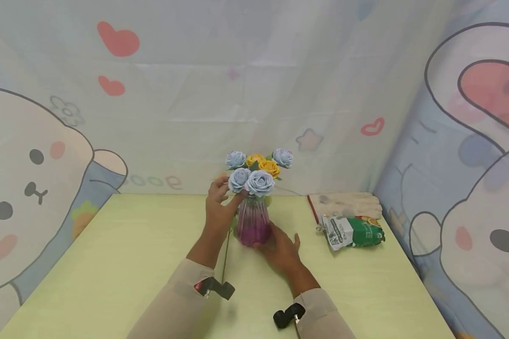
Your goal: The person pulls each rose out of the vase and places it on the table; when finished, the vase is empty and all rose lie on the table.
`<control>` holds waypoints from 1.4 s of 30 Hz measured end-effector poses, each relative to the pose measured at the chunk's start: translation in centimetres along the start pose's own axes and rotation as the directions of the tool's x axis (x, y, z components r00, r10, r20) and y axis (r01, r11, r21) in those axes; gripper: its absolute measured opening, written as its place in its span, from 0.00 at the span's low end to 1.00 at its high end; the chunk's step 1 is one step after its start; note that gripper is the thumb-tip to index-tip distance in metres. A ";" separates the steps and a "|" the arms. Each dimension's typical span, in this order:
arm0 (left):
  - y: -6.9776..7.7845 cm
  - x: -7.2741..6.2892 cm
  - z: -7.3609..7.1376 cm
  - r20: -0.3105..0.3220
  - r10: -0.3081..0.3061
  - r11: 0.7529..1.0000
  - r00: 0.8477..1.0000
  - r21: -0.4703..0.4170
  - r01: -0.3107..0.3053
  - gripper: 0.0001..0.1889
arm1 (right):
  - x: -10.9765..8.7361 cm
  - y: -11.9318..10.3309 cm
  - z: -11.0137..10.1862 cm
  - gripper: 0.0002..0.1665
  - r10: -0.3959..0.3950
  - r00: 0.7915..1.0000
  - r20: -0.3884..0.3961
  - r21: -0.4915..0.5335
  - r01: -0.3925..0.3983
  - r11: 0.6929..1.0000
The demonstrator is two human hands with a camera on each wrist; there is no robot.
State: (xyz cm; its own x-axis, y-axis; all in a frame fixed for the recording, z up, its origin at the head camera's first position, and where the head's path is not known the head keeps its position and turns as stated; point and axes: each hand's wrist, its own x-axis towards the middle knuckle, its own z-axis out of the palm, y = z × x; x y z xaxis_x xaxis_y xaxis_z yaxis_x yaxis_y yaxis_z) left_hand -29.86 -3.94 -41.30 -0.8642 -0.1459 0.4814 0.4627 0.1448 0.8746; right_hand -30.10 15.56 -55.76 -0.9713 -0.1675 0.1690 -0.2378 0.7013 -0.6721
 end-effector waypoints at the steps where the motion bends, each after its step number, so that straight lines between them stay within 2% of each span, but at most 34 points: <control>1: 0.0 0.0 0.0 -0.009 0.002 1.000 1.000 0.000 -0.002 0.16 | 0.0 0.0 0.0 0.52 0.000 1.000 0.000 -0.002 0.000 1.000; 6: 0.2 0.1 -0.1 -0.031 0.012 1.000 0.999 -0.018 -0.012 0.14 | 0.0 -0.1 0.0 0.52 -0.001 1.000 0.001 -0.018 0.001 1.000; 11: 0.6 0.2 -0.5 -0.001 0.013 0.996 1.000 -0.087 -0.013 0.14 | 0.0 -0.1 0.0 0.52 -0.004 1.000 -0.009 -0.021 0.004 1.000; 18: 1.0 0.3 -0.8 0.036 -0.028 0.980 0.999 -0.195 0.035 0.21 | -0.1 0.0 0.1 0.52 -0.007 1.000 -0.019 -0.020 0.007 1.000; 24: 1.5 0.6 -1.1 0.036 -0.005 0.981 0.999 -0.192 0.012 0.25 | -0.1 -0.1 0.1 0.52 -0.004 1.000 -0.021 -0.019 0.003 1.000; 30: 2.3 1.0 -1.2 0.024 0.018 0.984 1.000 -0.176 -0.013 0.23 | -0.2 -0.4 -0.2 0.52 0.002 1.000 -0.020 -0.015 -0.002 1.000; 34: 2.8 0.9 -1.3 0.030 -0.014 0.984 0.999 -0.175 0.019 0.26 | -0.3 -0.6 -0.3 0.52 0.001 1.000 -0.016 -0.004 -0.001 1.000; 39: 3.1 0.8 -1.6 0.060 -0.079 0.981 0.995 -0.170 0.089 0.34 | -0.5 -0.8 -0.5 0.53 0.007 1.000 0.002 0.010 -0.007 1.000; 42: 3.7 0.8 -1.8 0.091 -0.078 0.975 0.993 -0.199 0.095 0.36 | -0.5 -0.8 -0.5 0.53 0.002 1.000 -0.001 0.010 -0.002 1.000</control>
State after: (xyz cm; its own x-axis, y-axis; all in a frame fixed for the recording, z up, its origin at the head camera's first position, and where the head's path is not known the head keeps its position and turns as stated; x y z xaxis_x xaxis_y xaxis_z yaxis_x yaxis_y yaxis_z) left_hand -28.44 -5.28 -37.59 -0.9121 -0.0671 0.4045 0.4087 -0.0673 0.9102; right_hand -29.44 15.39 -54.91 -0.9718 -0.1655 0.1683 -0.2360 0.6948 -0.6794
